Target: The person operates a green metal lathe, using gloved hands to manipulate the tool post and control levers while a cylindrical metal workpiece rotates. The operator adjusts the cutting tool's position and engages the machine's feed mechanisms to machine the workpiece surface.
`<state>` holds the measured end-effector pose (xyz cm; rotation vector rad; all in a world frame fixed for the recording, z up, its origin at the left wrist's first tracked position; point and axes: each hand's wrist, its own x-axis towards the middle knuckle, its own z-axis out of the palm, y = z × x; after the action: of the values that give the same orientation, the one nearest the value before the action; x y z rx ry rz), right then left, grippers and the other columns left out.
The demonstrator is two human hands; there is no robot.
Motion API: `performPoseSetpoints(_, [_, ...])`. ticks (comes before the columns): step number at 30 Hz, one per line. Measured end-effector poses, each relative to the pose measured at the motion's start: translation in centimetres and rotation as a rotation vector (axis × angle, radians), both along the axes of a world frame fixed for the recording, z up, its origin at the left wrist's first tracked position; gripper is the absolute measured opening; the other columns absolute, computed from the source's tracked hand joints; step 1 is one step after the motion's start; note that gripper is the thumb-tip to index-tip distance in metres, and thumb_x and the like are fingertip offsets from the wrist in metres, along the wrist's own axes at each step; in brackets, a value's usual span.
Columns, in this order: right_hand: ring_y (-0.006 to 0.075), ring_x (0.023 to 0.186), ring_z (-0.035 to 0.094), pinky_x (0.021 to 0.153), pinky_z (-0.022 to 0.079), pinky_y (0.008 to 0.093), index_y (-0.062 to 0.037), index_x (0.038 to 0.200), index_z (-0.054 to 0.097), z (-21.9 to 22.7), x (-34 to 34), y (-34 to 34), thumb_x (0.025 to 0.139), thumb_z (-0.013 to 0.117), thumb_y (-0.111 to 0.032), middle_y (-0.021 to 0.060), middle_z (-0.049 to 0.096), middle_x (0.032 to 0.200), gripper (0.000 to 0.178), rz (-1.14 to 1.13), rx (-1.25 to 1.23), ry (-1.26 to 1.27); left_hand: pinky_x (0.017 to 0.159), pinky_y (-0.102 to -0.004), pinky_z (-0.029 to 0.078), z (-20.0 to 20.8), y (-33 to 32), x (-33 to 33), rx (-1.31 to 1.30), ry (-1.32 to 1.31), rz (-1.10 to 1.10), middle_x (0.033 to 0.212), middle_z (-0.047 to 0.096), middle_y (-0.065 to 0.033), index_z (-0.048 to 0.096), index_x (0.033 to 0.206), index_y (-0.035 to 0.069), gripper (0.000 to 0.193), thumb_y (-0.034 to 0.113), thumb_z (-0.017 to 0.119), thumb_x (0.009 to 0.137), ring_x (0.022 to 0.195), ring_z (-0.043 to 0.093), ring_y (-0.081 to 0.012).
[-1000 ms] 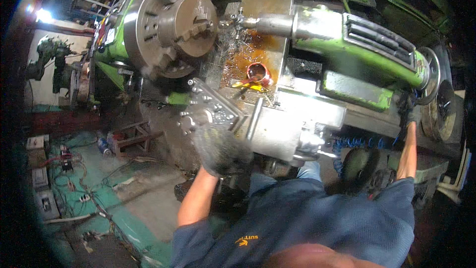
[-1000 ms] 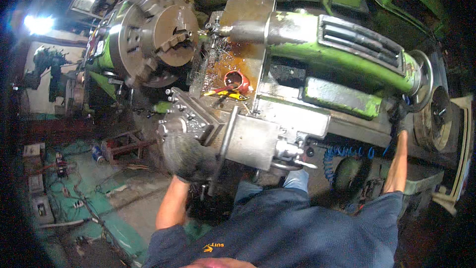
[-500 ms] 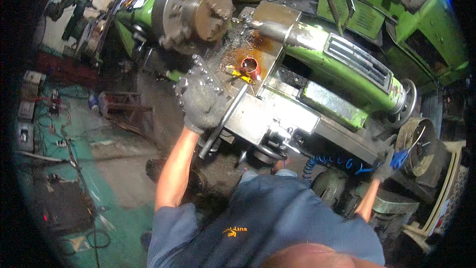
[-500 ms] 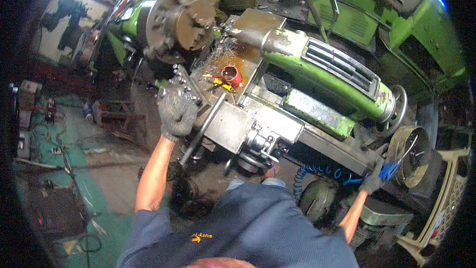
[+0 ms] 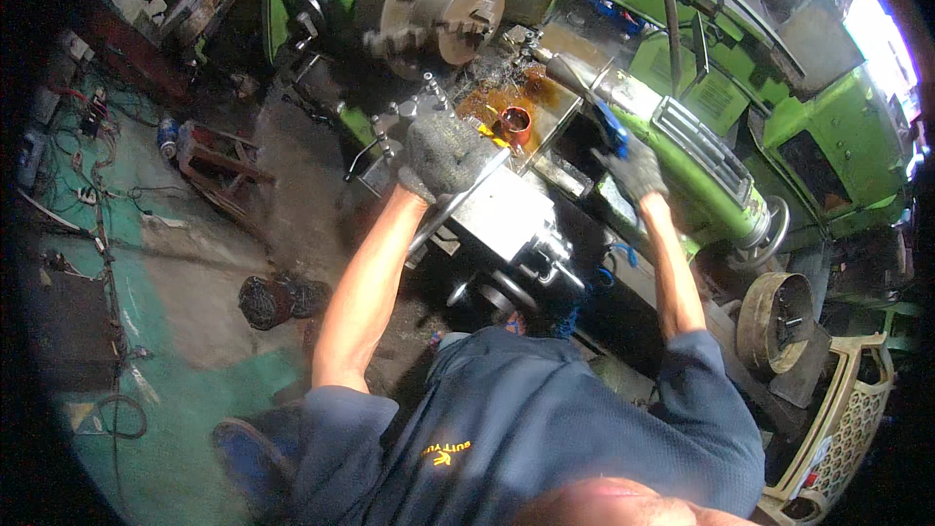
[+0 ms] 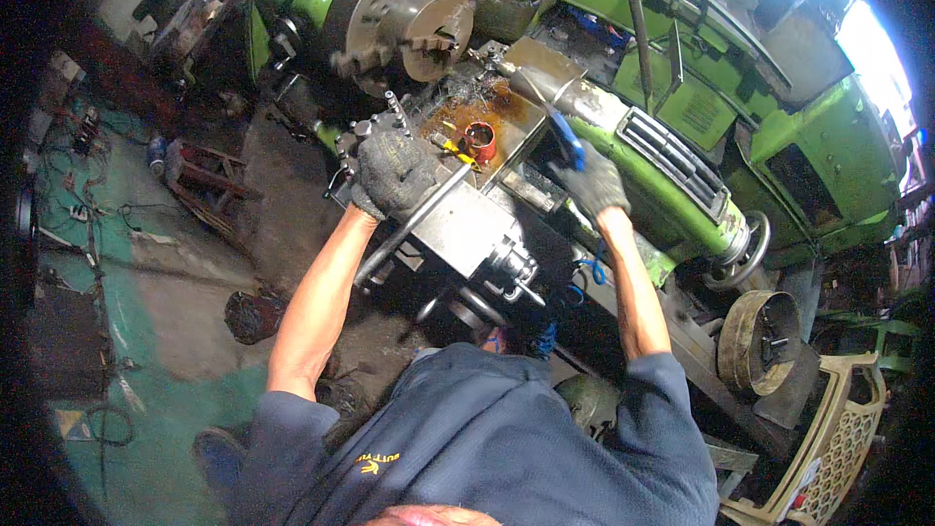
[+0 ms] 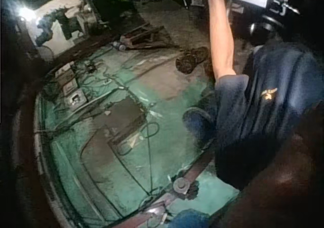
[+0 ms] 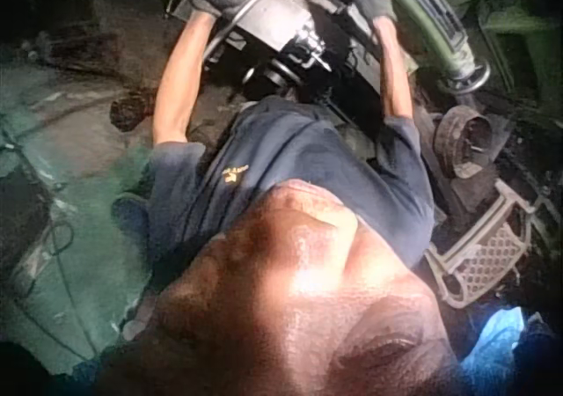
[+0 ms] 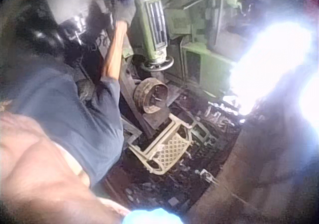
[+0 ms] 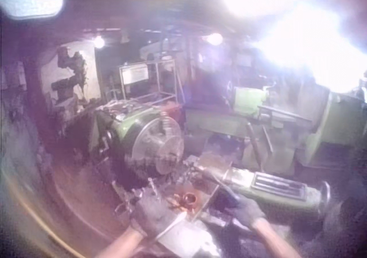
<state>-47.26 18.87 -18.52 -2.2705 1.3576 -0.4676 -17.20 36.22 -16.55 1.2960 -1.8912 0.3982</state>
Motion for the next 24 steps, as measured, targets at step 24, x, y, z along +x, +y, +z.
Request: performPoseSetpoints(24, [0.0397,0.119,0.063,0.100,0.050,0.0490,-0.0158,0.140,0.056,2.2,12.7,-3.8,0.082,0.072,-0.041,0.0210,0.064,0.133,0.065,0.107,-0.082,0.095,0.057,-0.0475,0.044,-1.4,-0.3,-0.1,-0.061,-0.105,0.179,0.067,0.062,-0.0133,0.066,0.067,0.012,0.027,0.034,0.065,0.084,0.063,0.060,-0.0323])
